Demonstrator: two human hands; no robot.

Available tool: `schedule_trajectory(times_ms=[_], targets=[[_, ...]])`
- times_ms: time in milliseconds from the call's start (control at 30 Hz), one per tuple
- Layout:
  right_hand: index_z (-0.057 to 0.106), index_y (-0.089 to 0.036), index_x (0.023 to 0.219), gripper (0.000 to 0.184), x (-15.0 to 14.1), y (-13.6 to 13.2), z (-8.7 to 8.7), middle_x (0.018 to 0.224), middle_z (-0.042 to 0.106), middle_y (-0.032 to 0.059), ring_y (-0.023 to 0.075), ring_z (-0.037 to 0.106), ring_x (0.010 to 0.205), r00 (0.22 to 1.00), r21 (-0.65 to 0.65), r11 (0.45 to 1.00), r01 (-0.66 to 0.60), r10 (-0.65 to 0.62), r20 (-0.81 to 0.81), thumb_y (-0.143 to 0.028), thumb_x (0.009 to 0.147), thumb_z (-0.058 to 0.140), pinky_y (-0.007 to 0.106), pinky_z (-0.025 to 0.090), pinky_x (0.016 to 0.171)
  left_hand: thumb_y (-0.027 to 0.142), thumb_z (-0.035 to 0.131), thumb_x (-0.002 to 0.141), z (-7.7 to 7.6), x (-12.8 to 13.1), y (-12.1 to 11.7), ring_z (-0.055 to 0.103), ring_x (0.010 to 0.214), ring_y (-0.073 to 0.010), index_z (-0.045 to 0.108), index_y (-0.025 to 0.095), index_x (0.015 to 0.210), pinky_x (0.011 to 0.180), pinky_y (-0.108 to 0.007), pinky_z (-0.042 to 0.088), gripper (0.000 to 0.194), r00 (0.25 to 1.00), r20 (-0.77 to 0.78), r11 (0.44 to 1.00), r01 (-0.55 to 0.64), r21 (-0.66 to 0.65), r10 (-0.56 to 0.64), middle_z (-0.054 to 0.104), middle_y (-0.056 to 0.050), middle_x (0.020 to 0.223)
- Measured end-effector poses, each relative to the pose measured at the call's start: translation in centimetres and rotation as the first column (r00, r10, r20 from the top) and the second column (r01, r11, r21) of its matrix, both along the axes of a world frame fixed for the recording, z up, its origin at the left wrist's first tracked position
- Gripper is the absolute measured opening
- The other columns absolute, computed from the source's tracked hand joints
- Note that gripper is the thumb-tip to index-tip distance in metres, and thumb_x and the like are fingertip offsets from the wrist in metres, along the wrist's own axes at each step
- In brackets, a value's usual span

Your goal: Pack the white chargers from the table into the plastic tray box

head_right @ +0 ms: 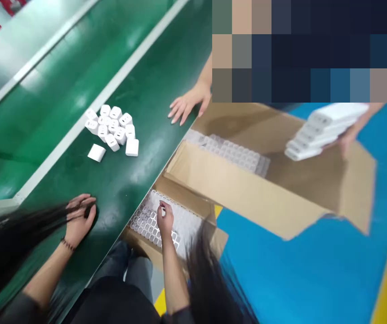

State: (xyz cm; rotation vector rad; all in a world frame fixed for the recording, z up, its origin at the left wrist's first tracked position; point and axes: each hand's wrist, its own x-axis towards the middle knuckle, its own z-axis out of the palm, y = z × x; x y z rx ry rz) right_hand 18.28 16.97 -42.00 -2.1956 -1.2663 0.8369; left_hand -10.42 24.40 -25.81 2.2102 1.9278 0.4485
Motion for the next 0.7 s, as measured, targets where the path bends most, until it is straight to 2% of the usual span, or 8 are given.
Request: schedule_trajectory(times_ms=[67, 133, 200, 300, 400, 500, 600, 700], targets=[[0.057, -0.025, 0.124, 0.037, -0.4, 1.6, 5.3, 0.117, 0.063, 0.0149, 0.0283, 0.064, 0.109, 0.997, 0.179, 0.981, 0.071, -0.075, 0.014, -0.034, 0.098, 0.032, 0.051, 0.054, 0.095, 0.03, 0.053, 0.092, 0.4, 0.0, 1.9, 0.055, 0.122, -0.0315, 0.064, 0.025, 0.114, 0.105, -0.051, 0.04, 0.026, 0.998, -0.006, 0.994, -0.062, 0.087, 0.063, 0.061, -0.009, 0.128], [0.055, -0.026, 0.127, 0.036, -1.2, 5.0, 10.2, 0.119, 0.06, 0.015, 0.0291, 0.061, 0.111, 0.994, 0.374, 0.922, 0.105, -0.104, -0.022, -0.039, 0.096, 0.041, 0.051, 0.052, 0.097, 0.029, 0.053, 0.092, 0.3, 0.0, 3.2, 0.055, 0.123, -0.0317, 0.063, 0.025, 0.117, 0.104, -0.05, 0.039, 0.028, 0.997, 0.001, 0.989, -0.074, 0.131, 0.075, 0.061, -0.009, 0.131], [0.05, -0.025, 0.134, 0.045, -2.6, 9.9, 14.2, 0.128, 0.055, 0.0152, 0.0295, 0.057, 0.119, 1.0, 0.469, 0.883, 0.016, -0.002, -0.031, -0.044, 0.093, 0.048, 0.05, 0.05, 0.1, 0.028, 0.053, 0.091, 0.1, -0.1, 3.7, 0.056, 0.123, -0.031, 0.063, 0.026, 0.117, 0.105, -0.05, 0.039, 0.028, 0.998, 0.022, 0.989, -0.055, 0.135, 0.052, 0.062, -0.009, 0.131], [0.036, -0.024, 0.148, 0.076, -5.1, 18.1, 18.2, 0.151, 0.035, 0.0158, 0.0331, 0.033, 0.142, 0.974, 0.446, 0.866, -0.225, 0.195, 0.112, -0.057, 0.084, 0.059, 0.055, 0.036, 0.114, 0.027, 0.052, 0.091, 0.0, -0.4, 3.5, 0.056, 0.124, -0.0305, 0.063, 0.026, 0.117, 0.105, -0.05, 0.039, 0.028, 0.998, 0.041, 0.991, -0.052, 0.124, 0.047, 0.062, -0.009, 0.132], [0.032, -0.022, 0.152, 0.095, -7.0, 24.6, 19.9, 0.161, 0.015, 0.016, 0.0388, 0.014, 0.149, 0.911, 0.332, 0.856, -0.396, 0.32, 0.26, -0.065, 0.075, 0.067, 0.059, 0.024, 0.118, 0.026, 0.051, 0.092, -0.1, -0.7, 3.2, 0.054, 0.127, -0.0307, 0.063, 0.025, 0.119, 0.107, -0.051, 0.037, 0.029, 0.997, 0.066, 0.994, -0.054, 0.098, 0.048, 0.061, -0.01, 0.134], [0.031, -0.025, 0.153, 0.098, -7.7, 28.0, 20.5, 0.164, 0.009, 0.0128, 0.0411, 0.008, 0.15, 0.867, 0.174, 0.866, -0.468, 0.413, 0.278, -0.064, 0.073, 0.07, 0.061, 0.025, 0.116, 0.025, 0.051, 0.092, -0.1, -0.9, 3.1, 0.052, 0.129, -0.031, 0.063, 0.025, 0.12, 0.109, -0.052, 0.036, 0.031, 0.992, 0.111, 0.996, -0.062, 0.062, 0.055, 0.059, -0.01, 0.136], [0.037, -0.029, 0.151, 0.085, -7.9, 28.8, 20.6, 0.164, 0.014, 0.0091, 0.037, 0.016, 0.148, 0.853, 0.074, 0.867, -0.493, 0.465, 0.236, -0.06, 0.078, 0.066, 0.056, 0.035, 0.113, 0.024, 0.051, 0.091, -0.2, -0.9, 3.2, 0.052, 0.13, -0.0309, 0.063, 0.025, 0.119, 0.109, -0.052, 0.035, 0.031, 0.987, 0.147, 0.997, -0.07, 0.041, 0.063, 0.059, -0.01, 0.137], [0.041, -0.03, 0.149, 0.075, -8.9, 27.4, 20.4, 0.163, 0.02, 0.0077, 0.033, 0.025, 0.145, 0.854, 0.087, 0.866, -0.492, 0.461, 0.243, -0.056, 0.082, 0.063, 0.051, 0.042, 0.108, 0.024, 0.05, 0.091, -0.3, -1.1, 3.2, 0.051, 0.131, -0.031, 0.063, 0.024, 0.12, 0.11, -0.052, 0.034, 0.031, 0.984, 0.164, 0.997, -0.074, 0.016, 0.07, 0.058, -0.01, 0.138]])
